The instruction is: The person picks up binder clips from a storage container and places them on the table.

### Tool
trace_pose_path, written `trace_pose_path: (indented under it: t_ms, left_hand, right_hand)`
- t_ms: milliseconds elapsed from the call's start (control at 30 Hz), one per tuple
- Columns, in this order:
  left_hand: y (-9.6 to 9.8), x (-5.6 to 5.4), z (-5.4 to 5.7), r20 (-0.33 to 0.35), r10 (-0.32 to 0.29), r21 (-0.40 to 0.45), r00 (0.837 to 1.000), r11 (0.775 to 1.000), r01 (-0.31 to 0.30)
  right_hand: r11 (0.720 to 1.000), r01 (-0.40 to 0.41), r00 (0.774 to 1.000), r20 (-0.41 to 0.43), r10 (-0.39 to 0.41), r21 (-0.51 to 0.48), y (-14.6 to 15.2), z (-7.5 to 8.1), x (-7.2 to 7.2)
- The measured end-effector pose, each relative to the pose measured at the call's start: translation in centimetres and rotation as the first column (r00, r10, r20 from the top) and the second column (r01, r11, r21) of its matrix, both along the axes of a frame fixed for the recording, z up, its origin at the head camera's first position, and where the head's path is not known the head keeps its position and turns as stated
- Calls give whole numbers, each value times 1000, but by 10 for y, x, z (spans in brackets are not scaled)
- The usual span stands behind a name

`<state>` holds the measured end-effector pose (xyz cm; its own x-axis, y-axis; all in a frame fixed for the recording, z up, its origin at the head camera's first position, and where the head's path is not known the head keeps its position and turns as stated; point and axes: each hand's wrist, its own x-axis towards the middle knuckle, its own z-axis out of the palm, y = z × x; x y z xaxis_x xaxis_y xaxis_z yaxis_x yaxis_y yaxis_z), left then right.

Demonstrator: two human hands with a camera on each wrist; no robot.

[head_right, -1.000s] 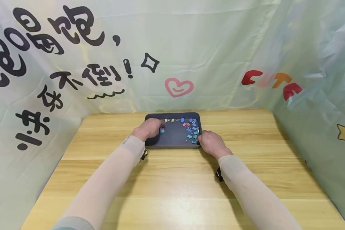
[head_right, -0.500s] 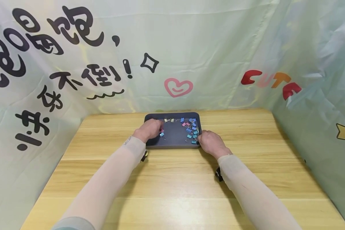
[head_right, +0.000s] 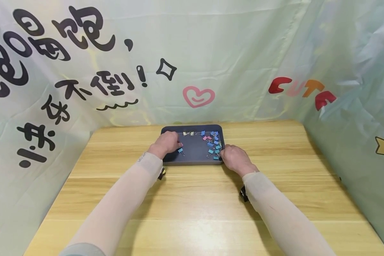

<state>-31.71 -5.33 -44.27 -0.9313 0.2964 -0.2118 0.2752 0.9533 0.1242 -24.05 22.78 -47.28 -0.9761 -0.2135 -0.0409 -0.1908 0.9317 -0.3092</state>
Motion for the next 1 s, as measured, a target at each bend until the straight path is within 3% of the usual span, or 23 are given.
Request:
trace_pose_path:
  t_ms: [133,433,600,700,900,1000]
  left_hand:
    - [3,2,-1,29,-3,5,1000,1000,3]
    - [6,2,-2,8,8,-11,1000,1000,-8]
    - [1,5,3,47,77,74,996,994,-80]
    - [-6,10,13,57,114,149,992,981,-121]
    - [-33,22,41,-19,121,239,992,964,-113]
    - [-52,33,52,2,151,278,989,950,-145]
  right_hand:
    - [1000,-2,1000,2,2,5,-1,-1,0]
    - [999,-9,1000,-15,10,30,-1,1,0]
    - [1000,-8,1000,-14,9,27,-2,1,0]
    - [999,-1,1000,-23,1,38,-2,1,0]
    - [997,34,998,-54,-30,75,-2,3,1]
    - [995,41,998,-54,-36,89,-2,4,3]
